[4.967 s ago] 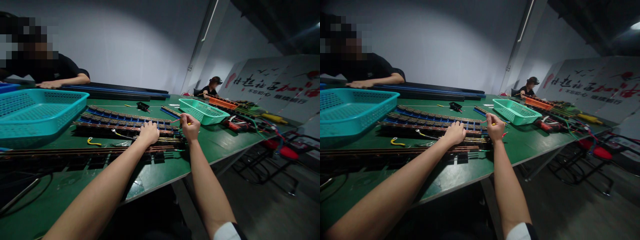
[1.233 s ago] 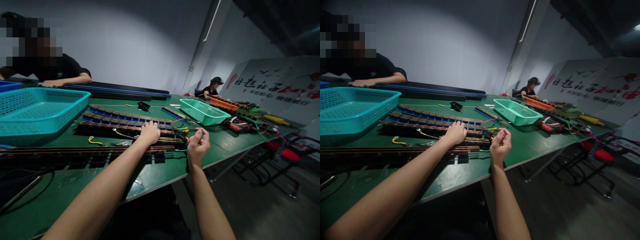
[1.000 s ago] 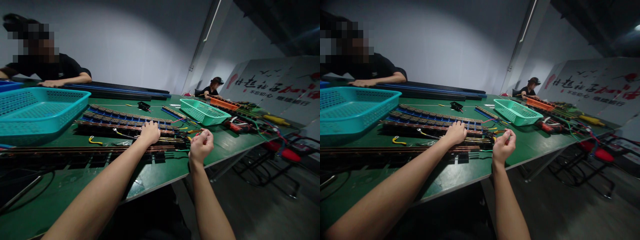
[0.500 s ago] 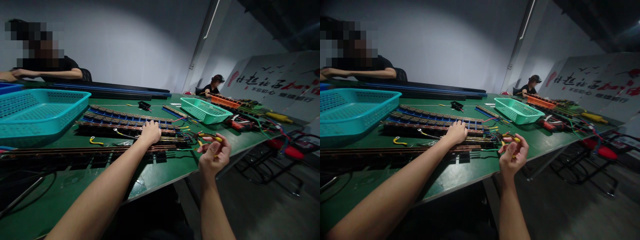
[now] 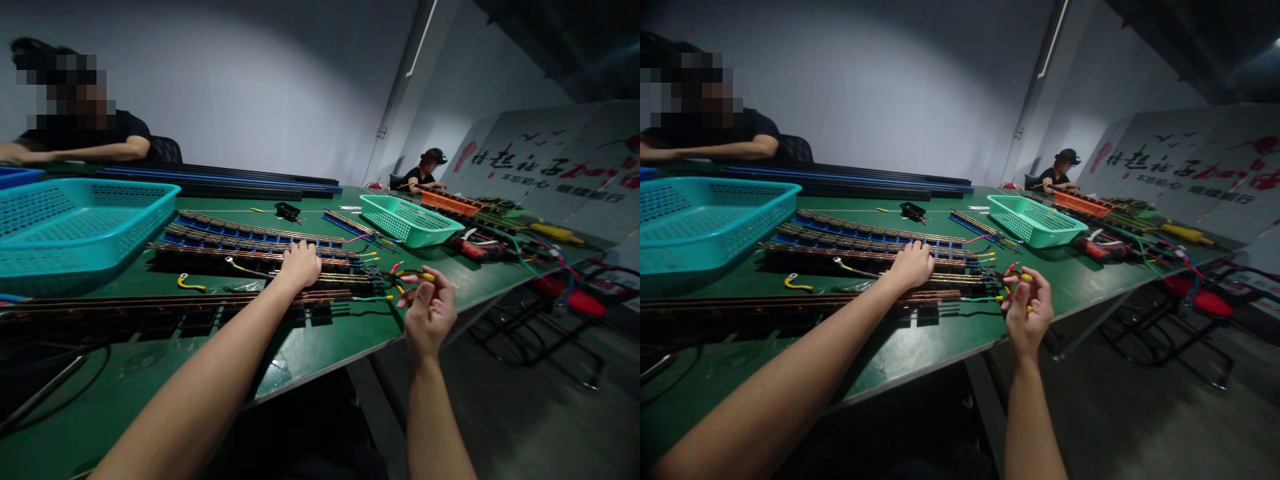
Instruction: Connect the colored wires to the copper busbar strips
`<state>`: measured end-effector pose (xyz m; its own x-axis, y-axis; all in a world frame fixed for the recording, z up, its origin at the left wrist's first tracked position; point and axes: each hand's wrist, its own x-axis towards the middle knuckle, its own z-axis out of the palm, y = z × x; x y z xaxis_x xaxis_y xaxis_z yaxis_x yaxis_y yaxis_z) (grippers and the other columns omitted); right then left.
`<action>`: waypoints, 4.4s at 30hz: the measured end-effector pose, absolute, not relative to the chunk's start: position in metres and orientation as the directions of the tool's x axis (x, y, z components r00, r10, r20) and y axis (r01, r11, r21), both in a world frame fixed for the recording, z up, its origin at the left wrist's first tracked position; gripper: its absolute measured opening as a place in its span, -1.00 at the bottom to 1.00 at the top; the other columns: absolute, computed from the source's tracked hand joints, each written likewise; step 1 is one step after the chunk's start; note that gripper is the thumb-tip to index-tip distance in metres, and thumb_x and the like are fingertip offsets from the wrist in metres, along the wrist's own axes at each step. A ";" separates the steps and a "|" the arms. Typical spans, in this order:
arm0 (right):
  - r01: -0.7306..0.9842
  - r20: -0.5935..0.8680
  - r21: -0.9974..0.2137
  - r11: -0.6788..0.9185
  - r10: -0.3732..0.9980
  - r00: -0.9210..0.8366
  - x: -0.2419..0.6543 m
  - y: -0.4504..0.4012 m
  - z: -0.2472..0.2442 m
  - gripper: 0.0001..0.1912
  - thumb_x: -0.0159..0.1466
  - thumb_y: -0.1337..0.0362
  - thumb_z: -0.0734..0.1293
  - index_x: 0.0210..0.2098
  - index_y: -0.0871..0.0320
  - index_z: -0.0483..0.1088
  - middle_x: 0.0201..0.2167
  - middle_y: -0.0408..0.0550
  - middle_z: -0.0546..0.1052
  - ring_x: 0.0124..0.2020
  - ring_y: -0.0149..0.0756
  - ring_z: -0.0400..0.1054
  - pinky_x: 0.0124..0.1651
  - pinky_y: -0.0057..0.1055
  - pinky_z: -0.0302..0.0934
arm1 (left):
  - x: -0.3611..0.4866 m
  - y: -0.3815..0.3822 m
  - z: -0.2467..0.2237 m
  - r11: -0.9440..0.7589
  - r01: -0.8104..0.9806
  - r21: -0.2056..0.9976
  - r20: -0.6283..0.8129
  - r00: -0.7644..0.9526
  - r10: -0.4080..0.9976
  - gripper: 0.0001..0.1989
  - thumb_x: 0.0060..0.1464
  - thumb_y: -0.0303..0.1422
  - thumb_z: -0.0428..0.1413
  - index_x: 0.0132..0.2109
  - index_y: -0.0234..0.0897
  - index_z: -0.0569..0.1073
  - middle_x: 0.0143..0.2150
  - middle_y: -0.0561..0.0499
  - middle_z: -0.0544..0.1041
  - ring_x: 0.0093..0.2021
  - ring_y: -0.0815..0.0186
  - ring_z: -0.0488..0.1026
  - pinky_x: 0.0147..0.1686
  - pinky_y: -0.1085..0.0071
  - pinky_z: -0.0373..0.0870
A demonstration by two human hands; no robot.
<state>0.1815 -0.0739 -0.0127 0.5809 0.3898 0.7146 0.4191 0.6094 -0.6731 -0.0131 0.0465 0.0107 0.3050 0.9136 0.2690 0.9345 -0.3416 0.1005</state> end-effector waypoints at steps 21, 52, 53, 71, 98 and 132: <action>0.720 0.589 -0.497 0.484 0.798 -0.130 0.194 -0.086 0.001 -0.71 0.22 0.03 0.41 -0.33 0.10 0.67 -0.73 -0.24 0.28 -0.69 -0.53 0.05 -0.60 -0.55 -0.07 | -0.013 0.048 0.007 -0.344 0.935 0.091 0.282 0.307 0.909 -0.59 0.32 -0.30 -0.15 0.15 -0.41 0.37 0.15 -0.33 0.40 0.19 -0.08 0.33 0.08 0.05 0.37; 0.146 0.494 -0.767 0.624 0.429 0.756 0.179 -0.071 -0.004 -0.58 0.21 -0.08 0.43 -0.28 0.19 0.42 -0.73 -0.41 0.13 -0.74 -0.61 -0.10 -0.66 -0.59 -0.17 | -0.014 0.046 0.011 -0.337 0.936 0.102 0.262 0.301 0.917 -0.59 0.32 -0.29 -0.16 0.16 -0.39 0.37 0.18 -0.32 0.40 0.21 -0.07 0.32 0.09 0.07 0.36; 0.143 0.485 -0.768 0.625 0.420 0.767 0.180 -0.071 -0.004 -0.57 0.21 -0.09 0.42 -0.28 0.18 0.41 -0.75 -0.42 0.12 -0.75 -0.61 -0.10 -0.66 -0.60 -0.17 | -0.014 0.046 0.011 -0.334 0.937 0.102 0.260 0.299 0.918 -0.59 0.33 -0.29 -0.15 0.16 -0.39 0.37 0.18 -0.31 0.40 0.22 -0.06 0.32 0.09 0.08 0.36; 0.415 0.782 -0.569 0.710 0.313 0.539 0.164 -0.117 0.000 -0.60 0.27 0.16 0.44 0.05 0.13 0.39 -0.33 -0.10 0.58 -0.65 -0.48 0.35 -0.60 -0.48 0.27 | -0.013 0.045 0.013 -0.328 0.939 0.105 0.249 0.294 0.923 -0.59 0.33 -0.30 -0.16 0.17 -0.39 0.36 0.18 -0.31 0.40 0.23 -0.07 0.31 0.11 0.08 0.35; 0.526 0.830 -0.483 0.700 0.557 0.022 0.153 -0.134 -0.013 -0.74 0.28 0.37 0.39 -0.04 0.02 0.51 -0.62 -0.29 0.40 -0.65 -0.50 0.26 -0.55 -0.55 0.18 | -0.013 0.047 0.010 -0.342 0.936 0.085 0.268 0.309 0.912 -0.59 0.32 -0.30 -0.15 0.15 -0.43 0.38 0.16 -0.31 0.41 0.20 -0.10 0.34 0.09 0.04 0.39; 0.272 0.625 -0.781 0.562 0.713 0.318 0.148 -0.140 0.003 -0.80 0.37 0.24 0.32 -0.04 0.03 0.26 -0.39 -0.17 0.57 -0.58 -0.41 0.46 -0.51 -0.49 0.40 | -0.013 0.046 0.013 -0.342 0.933 0.113 0.253 0.306 0.918 -0.57 0.32 -0.28 -0.15 0.19 -0.40 0.36 0.17 -0.33 0.40 0.22 -0.07 0.31 0.11 0.05 0.35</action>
<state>0.1482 -0.1403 0.0032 0.3184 0.7129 0.6248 0.2725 0.5625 -0.7806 -0.0132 0.0456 0.0127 0.3056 0.9180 0.2526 0.9330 -0.3417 0.1128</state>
